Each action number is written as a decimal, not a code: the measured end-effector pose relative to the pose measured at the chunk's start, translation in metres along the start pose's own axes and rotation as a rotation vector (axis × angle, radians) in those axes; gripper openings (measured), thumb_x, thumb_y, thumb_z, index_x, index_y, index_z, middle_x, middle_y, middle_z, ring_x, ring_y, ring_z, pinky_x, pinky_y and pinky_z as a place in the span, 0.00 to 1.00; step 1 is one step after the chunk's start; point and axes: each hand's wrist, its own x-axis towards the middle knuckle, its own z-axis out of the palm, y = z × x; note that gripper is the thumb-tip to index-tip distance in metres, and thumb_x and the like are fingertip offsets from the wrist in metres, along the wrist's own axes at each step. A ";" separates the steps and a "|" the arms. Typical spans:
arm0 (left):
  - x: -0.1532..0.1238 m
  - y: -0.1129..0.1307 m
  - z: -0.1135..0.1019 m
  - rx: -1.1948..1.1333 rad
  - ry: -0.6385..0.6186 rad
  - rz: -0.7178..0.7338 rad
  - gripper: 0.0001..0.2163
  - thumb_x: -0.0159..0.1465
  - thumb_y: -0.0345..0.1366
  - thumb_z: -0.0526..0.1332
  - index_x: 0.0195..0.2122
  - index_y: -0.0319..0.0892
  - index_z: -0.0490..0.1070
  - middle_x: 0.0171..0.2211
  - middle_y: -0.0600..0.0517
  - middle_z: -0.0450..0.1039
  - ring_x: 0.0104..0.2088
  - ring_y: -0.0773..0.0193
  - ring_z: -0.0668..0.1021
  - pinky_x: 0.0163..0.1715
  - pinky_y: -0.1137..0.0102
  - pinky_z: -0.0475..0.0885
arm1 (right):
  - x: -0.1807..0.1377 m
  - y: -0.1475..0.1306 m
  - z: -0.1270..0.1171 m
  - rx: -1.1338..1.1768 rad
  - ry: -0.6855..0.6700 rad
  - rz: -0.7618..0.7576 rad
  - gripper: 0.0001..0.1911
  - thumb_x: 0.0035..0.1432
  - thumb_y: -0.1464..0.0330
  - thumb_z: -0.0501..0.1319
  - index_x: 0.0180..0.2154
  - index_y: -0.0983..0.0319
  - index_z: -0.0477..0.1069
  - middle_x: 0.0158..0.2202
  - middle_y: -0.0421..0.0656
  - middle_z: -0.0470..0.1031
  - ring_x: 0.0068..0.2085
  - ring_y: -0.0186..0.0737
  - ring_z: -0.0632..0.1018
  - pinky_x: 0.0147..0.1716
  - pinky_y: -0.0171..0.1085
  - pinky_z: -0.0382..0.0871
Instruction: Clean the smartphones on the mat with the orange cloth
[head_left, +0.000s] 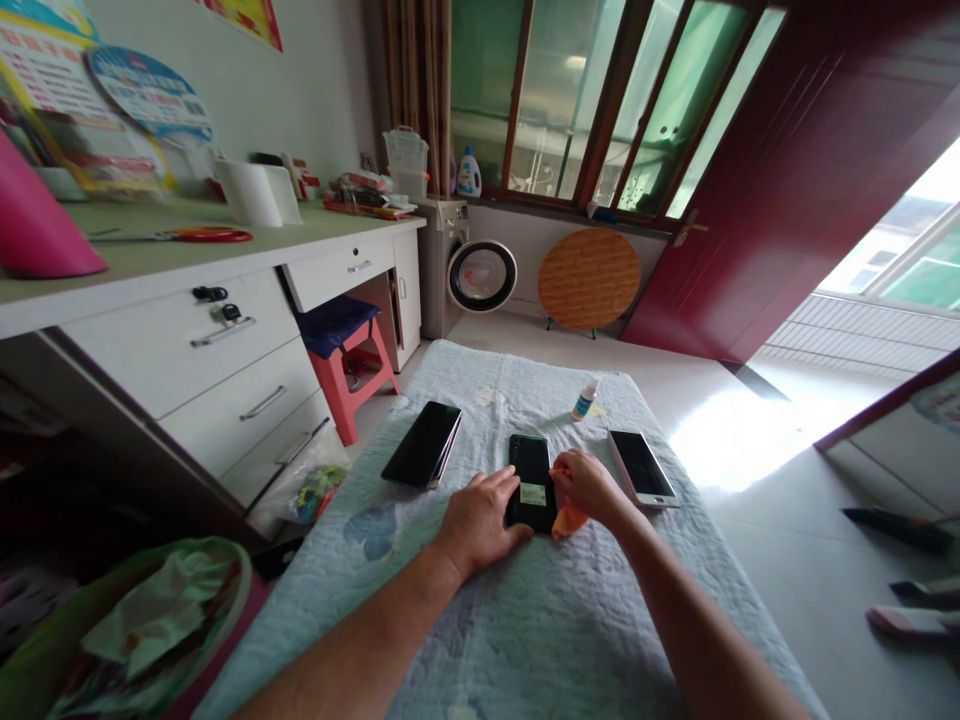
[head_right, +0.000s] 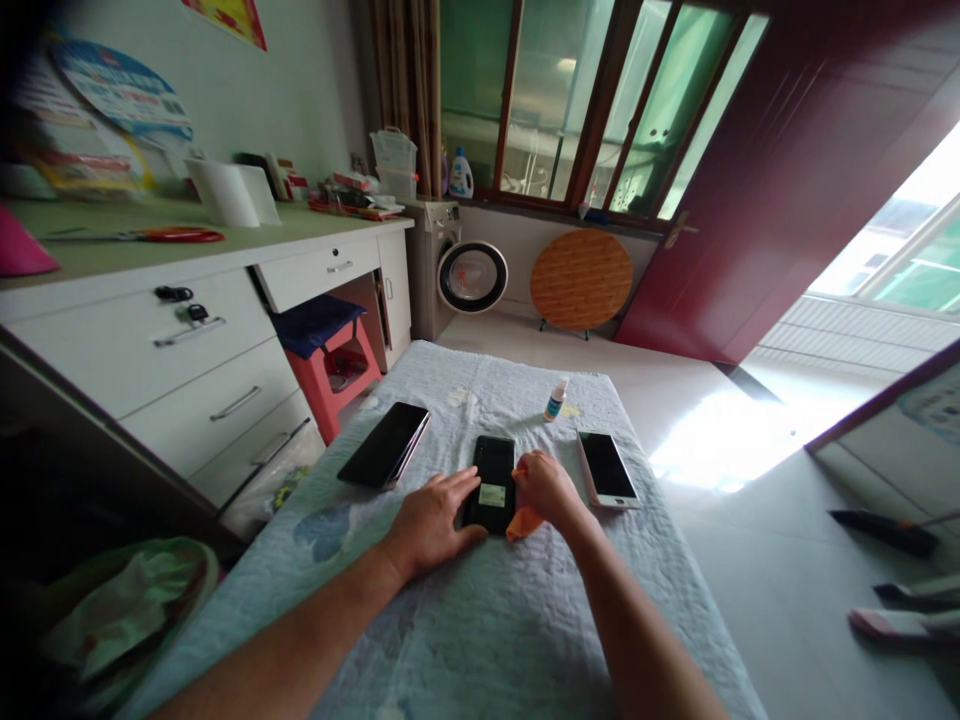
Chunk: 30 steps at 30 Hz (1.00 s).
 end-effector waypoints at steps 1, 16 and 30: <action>0.000 0.000 0.000 0.001 -0.002 0.001 0.29 0.53 0.46 0.66 0.56 0.44 0.66 0.61 0.47 0.62 0.58 0.48 0.68 0.57 0.58 0.64 | -0.005 -0.002 -0.001 0.012 -0.011 -0.008 0.09 0.57 0.70 0.56 0.32 0.64 0.75 0.32 0.45 0.75 0.36 0.38 0.74 0.36 0.33 0.61; 0.000 -0.003 0.002 0.038 0.020 0.037 0.30 0.55 0.48 0.65 0.57 0.41 0.66 0.61 0.45 0.63 0.57 0.49 0.68 0.57 0.60 0.63 | -0.039 -0.014 -0.022 0.186 -0.204 -0.060 0.06 0.49 0.72 0.58 0.26 0.62 0.74 0.26 0.41 0.74 0.27 0.33 0.70 0.28 0.32 0.57; 0.000 -0.005 0.004 0.026 0.027 0.035 0.30 0.53 0.47 0.66 0.57 0.42 0.66 0.61 0.47 0.63 0.56 0.50 0.69 0.56 0.61 0.64 | -0.028 -0.022 0.002 0.222 0.127 -0.051 0.09 0.54 0.75 0.55 0.34 0.61 0.73 0.35 0.41 0.70 0.34 0.34 0.72 0.35 0.31 0.61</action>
